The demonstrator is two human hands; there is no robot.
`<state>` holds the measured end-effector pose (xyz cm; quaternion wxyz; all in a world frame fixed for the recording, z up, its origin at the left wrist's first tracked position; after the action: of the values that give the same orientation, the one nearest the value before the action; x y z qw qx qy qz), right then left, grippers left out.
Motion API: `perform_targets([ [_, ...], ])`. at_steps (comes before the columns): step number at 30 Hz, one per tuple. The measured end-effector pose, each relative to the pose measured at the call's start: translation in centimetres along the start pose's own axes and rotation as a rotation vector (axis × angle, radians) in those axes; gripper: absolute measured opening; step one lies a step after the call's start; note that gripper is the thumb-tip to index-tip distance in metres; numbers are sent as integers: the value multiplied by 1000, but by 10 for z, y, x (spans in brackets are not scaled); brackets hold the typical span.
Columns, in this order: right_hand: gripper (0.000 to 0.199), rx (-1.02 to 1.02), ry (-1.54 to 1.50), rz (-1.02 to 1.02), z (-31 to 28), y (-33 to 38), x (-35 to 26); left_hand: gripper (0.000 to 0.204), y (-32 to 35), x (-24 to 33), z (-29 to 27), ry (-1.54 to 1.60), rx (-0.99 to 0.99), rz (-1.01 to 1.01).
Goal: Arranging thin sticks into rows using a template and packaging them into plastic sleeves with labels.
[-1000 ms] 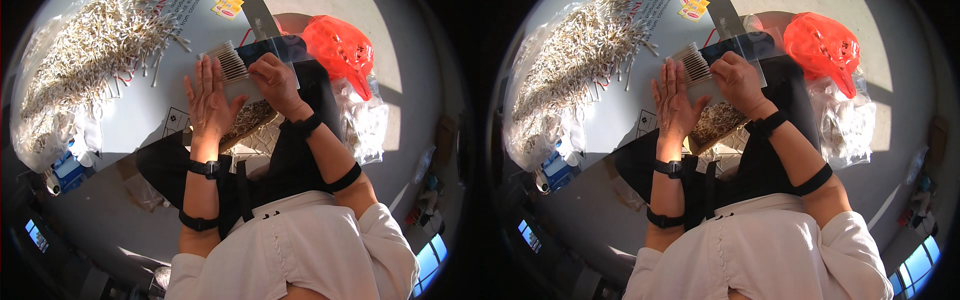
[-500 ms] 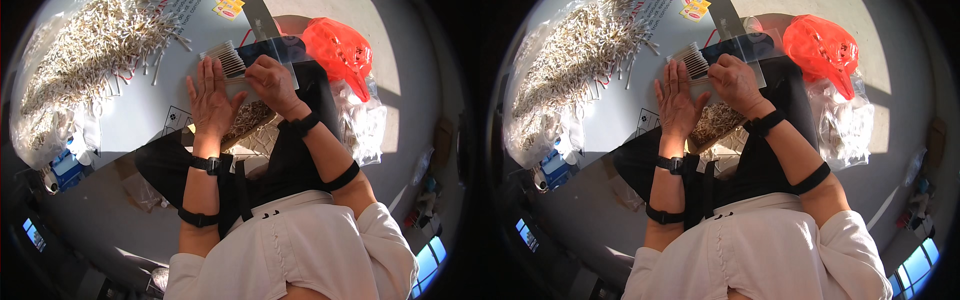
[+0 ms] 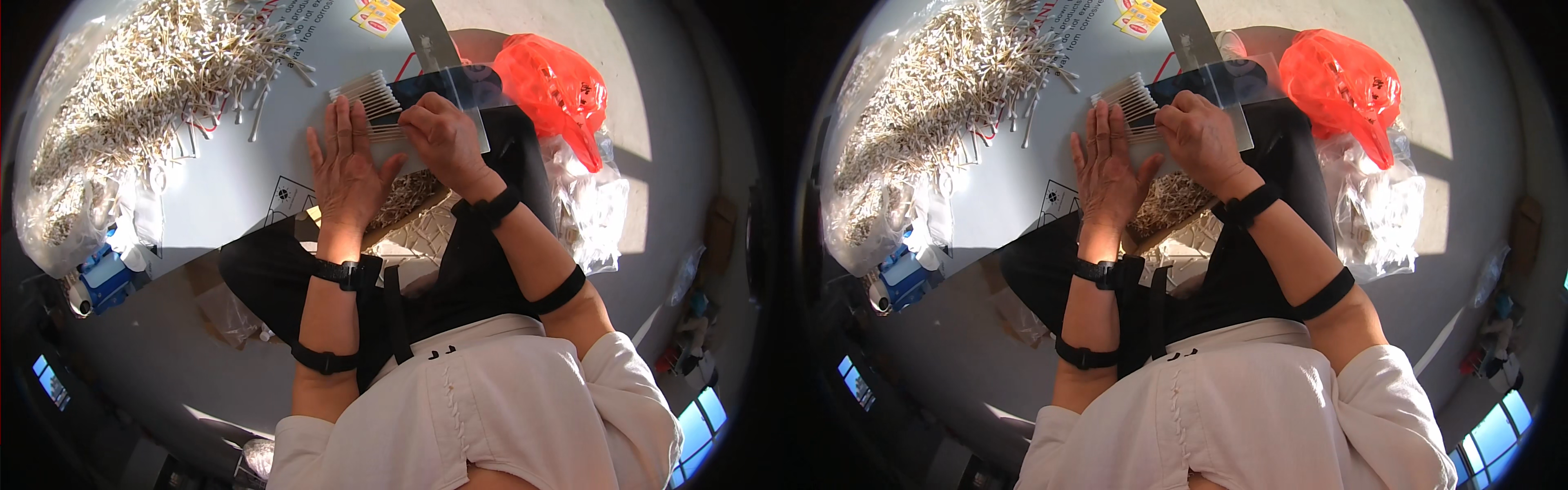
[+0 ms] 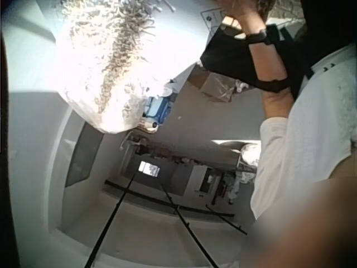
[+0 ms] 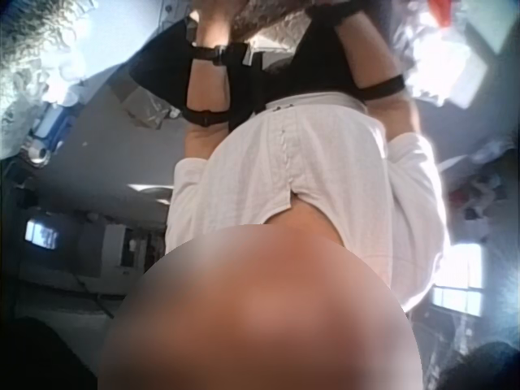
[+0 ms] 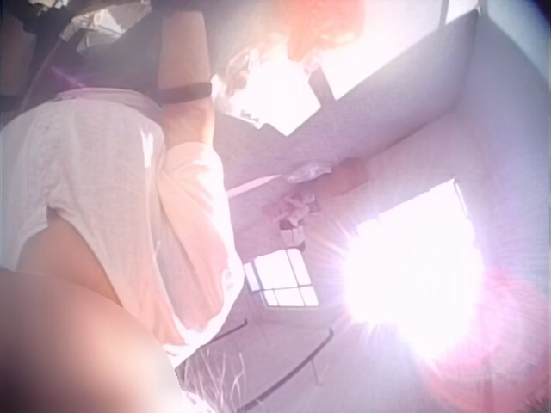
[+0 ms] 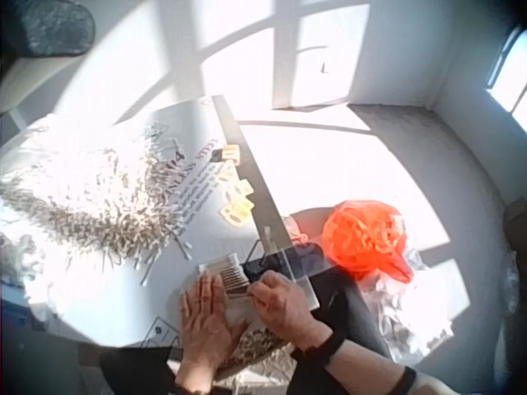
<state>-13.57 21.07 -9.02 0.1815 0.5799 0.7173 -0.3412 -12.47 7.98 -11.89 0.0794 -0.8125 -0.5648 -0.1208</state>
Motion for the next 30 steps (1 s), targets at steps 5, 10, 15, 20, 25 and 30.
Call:
perform_targets([
  [5, 6, 15, -99, 68, -1, -1, 7, 94, 0, -1, 0, 12, -6, -10],
  [10, 9, 8, -136, 99, -1, -8, 10, 94, 0, -1, 0, 8, -6, -13],
  [15, 11, -5, -103, 111, 2, -13, 11, 93, 1, 0, -2, 27, 7, -8],
  [20, 11, -10, -83, 121, 3, -13, 12, 93, 1, 0, -2, 23, 14, -8],
  [25, 12, -15, -78, 128, 3, -14, 12, 93, 0, 0, -2, 24, 12, -12],
  [30, 9, -9, -49, 105, 3, -15, 11, 94, 0, 0, -2, 28, 13, -11],
])
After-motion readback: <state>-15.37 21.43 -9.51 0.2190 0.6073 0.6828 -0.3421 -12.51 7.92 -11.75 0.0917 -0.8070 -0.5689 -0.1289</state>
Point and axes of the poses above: each hand's wrist, its own y-axis away from the middle knuckle, its own z-axis out of the palm, x = y × z, the point moved 10 cm from there along -y, towards the middle knuckle, and after that the axes turned 2 degrees about -x, right-handed, at the moved point
